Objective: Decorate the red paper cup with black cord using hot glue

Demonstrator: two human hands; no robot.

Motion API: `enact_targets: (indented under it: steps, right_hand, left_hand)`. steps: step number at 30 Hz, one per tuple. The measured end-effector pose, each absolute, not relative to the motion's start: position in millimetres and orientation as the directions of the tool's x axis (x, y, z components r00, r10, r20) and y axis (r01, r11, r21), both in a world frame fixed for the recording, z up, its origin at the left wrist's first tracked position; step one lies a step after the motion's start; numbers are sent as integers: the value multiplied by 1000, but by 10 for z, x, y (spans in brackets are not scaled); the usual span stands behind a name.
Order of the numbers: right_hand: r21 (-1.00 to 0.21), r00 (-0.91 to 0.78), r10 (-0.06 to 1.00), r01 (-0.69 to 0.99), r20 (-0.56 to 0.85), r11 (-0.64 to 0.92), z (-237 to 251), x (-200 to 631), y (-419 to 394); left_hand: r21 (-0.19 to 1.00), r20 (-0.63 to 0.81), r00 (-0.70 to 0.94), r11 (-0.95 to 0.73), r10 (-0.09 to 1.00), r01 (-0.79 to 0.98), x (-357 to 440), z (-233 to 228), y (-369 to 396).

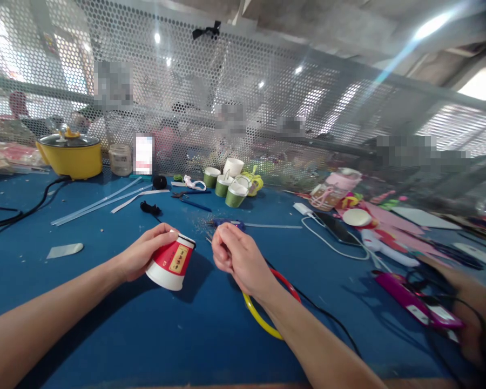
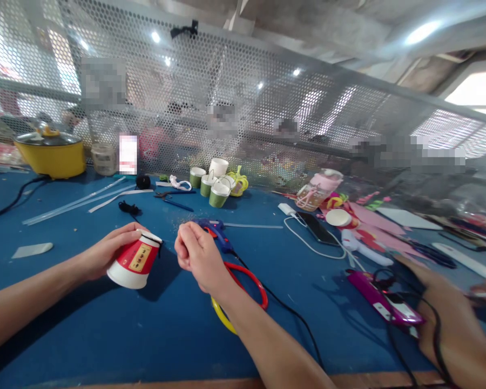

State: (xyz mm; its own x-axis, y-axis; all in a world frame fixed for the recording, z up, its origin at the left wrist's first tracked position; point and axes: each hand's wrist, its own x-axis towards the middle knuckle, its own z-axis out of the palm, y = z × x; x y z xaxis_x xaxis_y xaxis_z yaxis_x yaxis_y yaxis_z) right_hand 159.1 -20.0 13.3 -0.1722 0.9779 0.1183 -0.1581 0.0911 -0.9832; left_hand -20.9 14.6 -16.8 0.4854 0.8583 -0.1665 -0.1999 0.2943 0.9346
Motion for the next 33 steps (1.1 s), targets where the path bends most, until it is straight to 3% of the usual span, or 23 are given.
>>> enact_targets:
  steps: [14,21,33]
  right_hand:
    - [-987,-172,975,47,143,153,85,1598,-174]
    - [-999,-176,984,30,37,43,95,1578,-193]
    - [-998,-253,967,-65,22,6,64,1585,-190]
  left_hand:
    - [948,-146,464,258,874,-187,-242,-162,195]
    - [953,-135,463,243,876,-183,-257,-174,201]
    - [954,-148,459,250,876,-168,-256,-171,202]
